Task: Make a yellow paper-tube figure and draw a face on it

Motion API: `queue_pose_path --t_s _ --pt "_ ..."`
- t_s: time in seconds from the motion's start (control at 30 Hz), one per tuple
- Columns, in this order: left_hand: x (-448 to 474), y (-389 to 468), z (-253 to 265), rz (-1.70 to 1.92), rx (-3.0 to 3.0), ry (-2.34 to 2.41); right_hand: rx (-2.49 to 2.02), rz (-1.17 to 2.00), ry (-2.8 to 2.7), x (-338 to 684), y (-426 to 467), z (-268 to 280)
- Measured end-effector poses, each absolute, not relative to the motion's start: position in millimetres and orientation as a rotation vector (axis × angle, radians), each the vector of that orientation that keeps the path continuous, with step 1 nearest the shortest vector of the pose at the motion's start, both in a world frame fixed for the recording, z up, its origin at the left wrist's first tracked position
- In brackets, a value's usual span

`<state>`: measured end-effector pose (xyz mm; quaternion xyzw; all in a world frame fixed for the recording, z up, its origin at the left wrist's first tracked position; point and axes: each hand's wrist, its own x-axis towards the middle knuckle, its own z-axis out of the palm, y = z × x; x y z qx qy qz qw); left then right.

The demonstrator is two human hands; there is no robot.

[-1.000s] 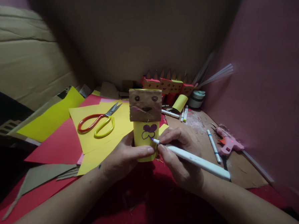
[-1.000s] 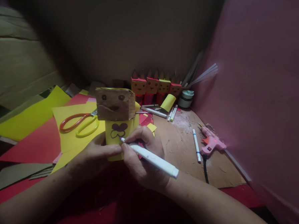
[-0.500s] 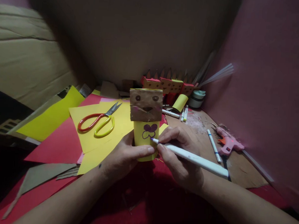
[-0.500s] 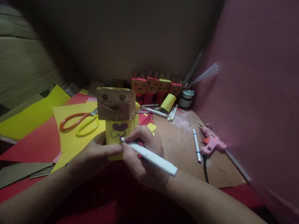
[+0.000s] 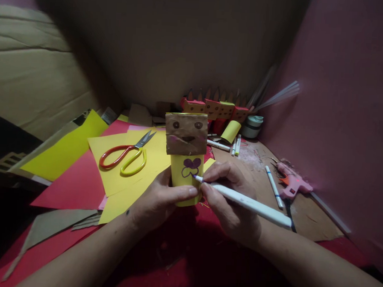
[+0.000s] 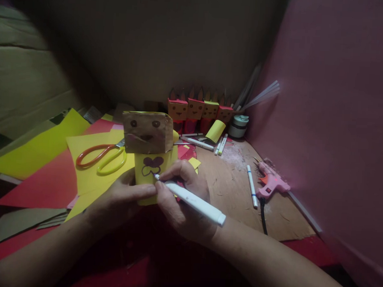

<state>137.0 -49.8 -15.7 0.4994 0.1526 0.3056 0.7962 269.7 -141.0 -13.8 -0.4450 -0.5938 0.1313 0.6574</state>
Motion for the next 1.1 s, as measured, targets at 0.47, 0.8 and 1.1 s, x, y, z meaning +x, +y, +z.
queue_pose_path --t_s 0.47,0.8,1.1 --pt "136.6 -49.1 -17.4 0.644 1.085 0.345 -1.006 0.293 -1.322 273.8 -139.8 -19.4" --pt "139.1 -49.3 -16.5 0.656 1.081 0.337 -1.053 0.335 -1.274 276.0 -140.1 -21.5" --pt "137.9 -49.9 -16.6 0.639 1.094 0.312 -0.966 0.381 -1.256 273.4 -140.7 -19.8"
